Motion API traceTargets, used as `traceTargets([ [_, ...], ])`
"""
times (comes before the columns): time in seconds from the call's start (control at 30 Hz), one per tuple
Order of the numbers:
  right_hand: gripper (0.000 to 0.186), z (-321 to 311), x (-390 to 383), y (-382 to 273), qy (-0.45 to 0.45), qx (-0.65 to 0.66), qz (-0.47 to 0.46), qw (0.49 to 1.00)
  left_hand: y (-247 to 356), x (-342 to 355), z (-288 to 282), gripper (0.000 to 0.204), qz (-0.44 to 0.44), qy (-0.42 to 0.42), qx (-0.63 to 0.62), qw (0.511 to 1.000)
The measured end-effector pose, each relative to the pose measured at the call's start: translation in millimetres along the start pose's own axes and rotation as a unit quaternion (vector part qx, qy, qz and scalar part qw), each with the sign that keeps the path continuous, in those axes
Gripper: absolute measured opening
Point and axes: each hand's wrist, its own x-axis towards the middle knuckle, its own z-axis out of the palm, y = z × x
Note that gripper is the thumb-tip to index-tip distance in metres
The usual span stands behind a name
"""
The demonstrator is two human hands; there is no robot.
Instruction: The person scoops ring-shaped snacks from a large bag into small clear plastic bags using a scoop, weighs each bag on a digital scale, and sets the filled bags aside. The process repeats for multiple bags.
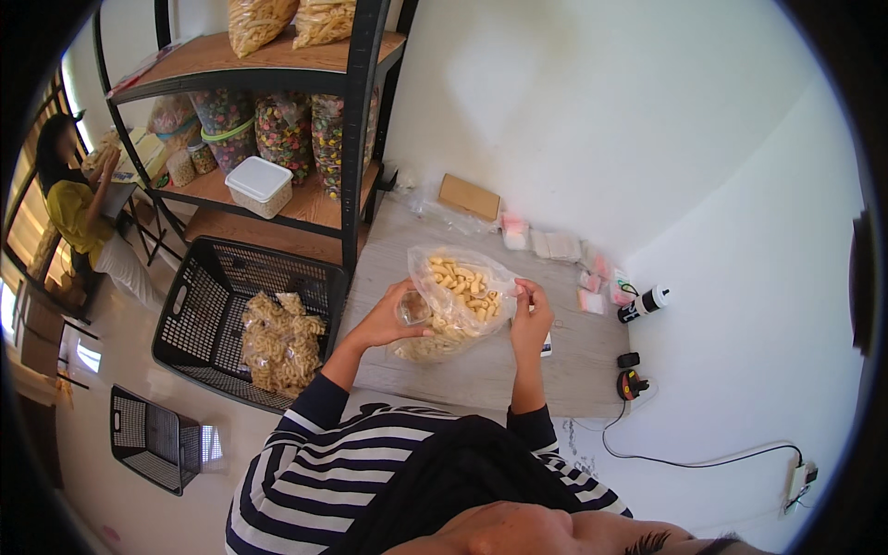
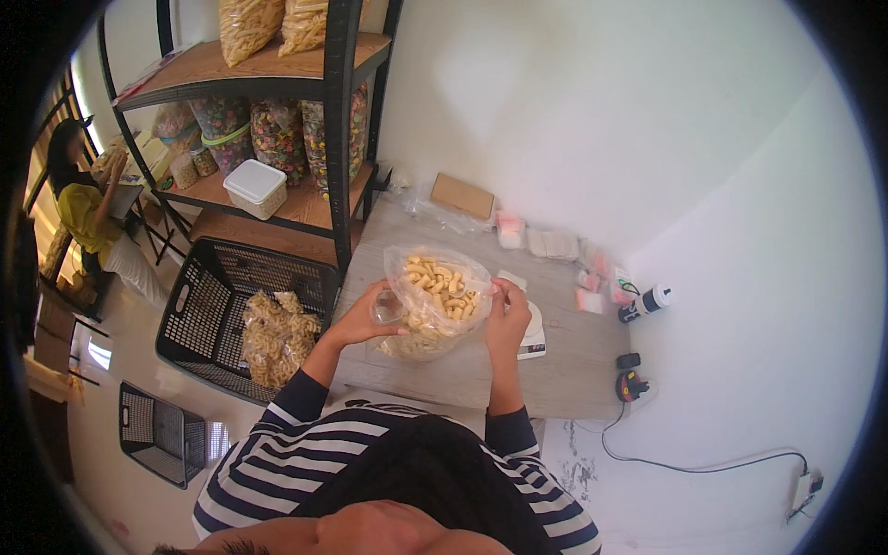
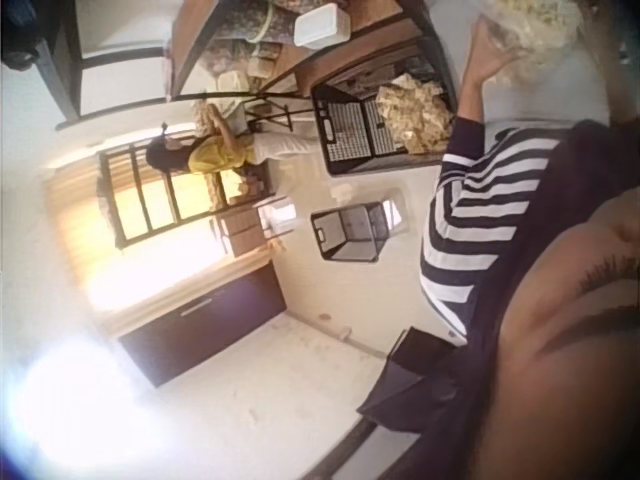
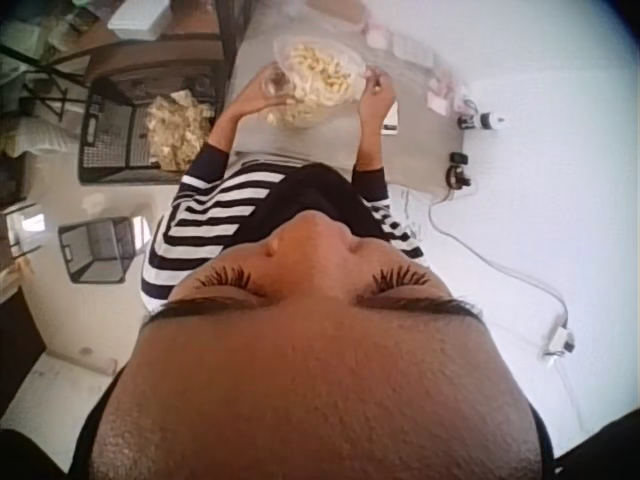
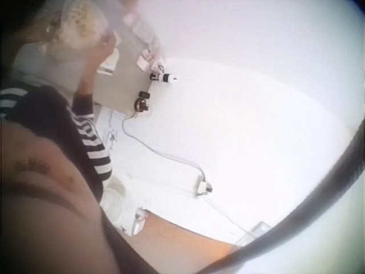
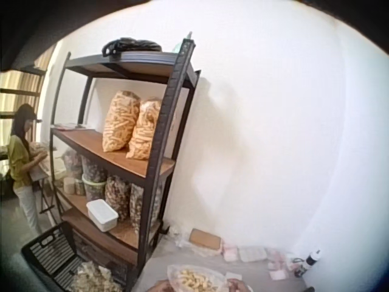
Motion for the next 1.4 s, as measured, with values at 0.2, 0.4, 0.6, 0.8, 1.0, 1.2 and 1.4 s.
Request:
traceTargets([
  [0.2,0.014,-13,7,11,-0.075,0.06,0.052,0.994,1,2,10,0.094,-0.027,0.03,-0.045,0.998],
  [0.4,0.013,-12,13,26,-0.104,0.078,-0.007,0.992,18,-1,16,0.096,-0.03,0.044,-0.091,0.994],
  [0.6,0.012,-18,25,24,-0.144,0.072,-0.039,0.986,20,-4,27,0.102,-0.007,0.092,-0.062,0.994],
  [0.8,0.014,-6,29,33,-0.177,0.127,-0.027,0.976,27,-7,33,0.106,-0.02,0.119,0.007,0.993],
  [1.0,0.017,3,35,44,-0.206,0.184,0.08,0.958,33,-10,34,0.099,-0.033,0.129,0.043,0.99],
  [1.2,0.018,2,46,54,-0.177,0.261,0.161,0.935,41,-18,12,0.095,0.045,0.163,0.135,0.976],
  [1.4,0.018,-7,58,60,-0.16,0.3,0.185,0.922,60,-28,-2,0.093,0.015,0.187,0.116,0.975],
])
